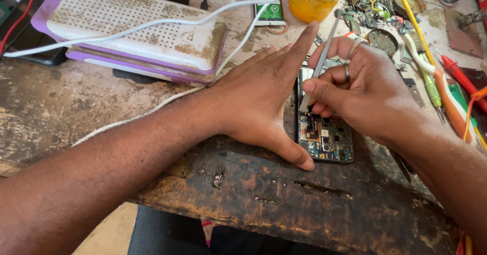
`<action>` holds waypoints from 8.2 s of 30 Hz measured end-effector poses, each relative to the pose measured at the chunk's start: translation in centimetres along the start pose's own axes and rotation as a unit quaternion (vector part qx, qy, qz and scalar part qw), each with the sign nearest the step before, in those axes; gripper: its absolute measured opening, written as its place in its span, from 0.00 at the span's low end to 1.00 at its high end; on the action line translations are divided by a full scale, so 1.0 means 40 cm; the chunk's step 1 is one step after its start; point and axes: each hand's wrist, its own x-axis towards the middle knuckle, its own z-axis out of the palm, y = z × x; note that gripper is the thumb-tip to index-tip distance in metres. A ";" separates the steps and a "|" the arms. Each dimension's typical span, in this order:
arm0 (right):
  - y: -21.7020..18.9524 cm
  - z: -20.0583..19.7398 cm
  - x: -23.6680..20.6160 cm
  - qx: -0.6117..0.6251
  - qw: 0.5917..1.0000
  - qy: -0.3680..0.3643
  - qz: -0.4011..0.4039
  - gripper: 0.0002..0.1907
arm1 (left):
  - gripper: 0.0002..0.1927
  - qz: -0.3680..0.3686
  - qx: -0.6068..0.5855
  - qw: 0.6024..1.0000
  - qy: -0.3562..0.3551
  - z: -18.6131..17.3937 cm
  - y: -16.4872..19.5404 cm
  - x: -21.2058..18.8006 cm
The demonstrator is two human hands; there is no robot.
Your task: The person uses tweezers to carefully remove and reposition internal components and ribbon cables inside a disassembled mobile phone. They repeatedly lift, align, and place parts on the motherboard while stabilizing the device with the other hand.
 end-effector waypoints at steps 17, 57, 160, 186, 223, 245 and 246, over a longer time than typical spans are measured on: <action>0.007 -0.005 -0.004 0.035 0.999 -0.031 -0.021 0.13 | 0.87 0.003 0.008 1.000 -0.005 0.001 -0.001 -0.002; 0.030 -0.021 0.006 0.043 0.996 -0.067 -0.034 0.09 | 0.87 -0.009 0.019 1.000 -0.017 -0.002 0.007 -0.001; 0.049 -0.181 -0.014 -0.297 0.951 0.064 -0.055 0.27 | 0.05 0.063 -0.002 0.998 -0.006 -0.048 0.023 -0.018; 0.002 -0.091 -0.028 -0.430 0.876 -0.060 -0.211 0.32 | 0.09 0.233 0.371 0.897 -0.052 -0.060 0.081 0.018; -0.011 -0.075 -0.034 -0.460 0.872 -0.049 -0.158 0.32 | 0.16 -0.007 0.178 0.969 -0.173 -0.037 0.096 0.001; -0.049 -0.199 -0.061 -0.526 0.850 -0.028 0.026 0.23 | 0.10 -0.063 -0.012 0.996 0.055 -0.097 0.141 -0.233; -0.052 -0.190 -0.063 -0.537 0.839 -0.052 0.076 0.26 | 0.09 -0.065 -0.033 0.996 0.047 -0.104 0.141 -0.242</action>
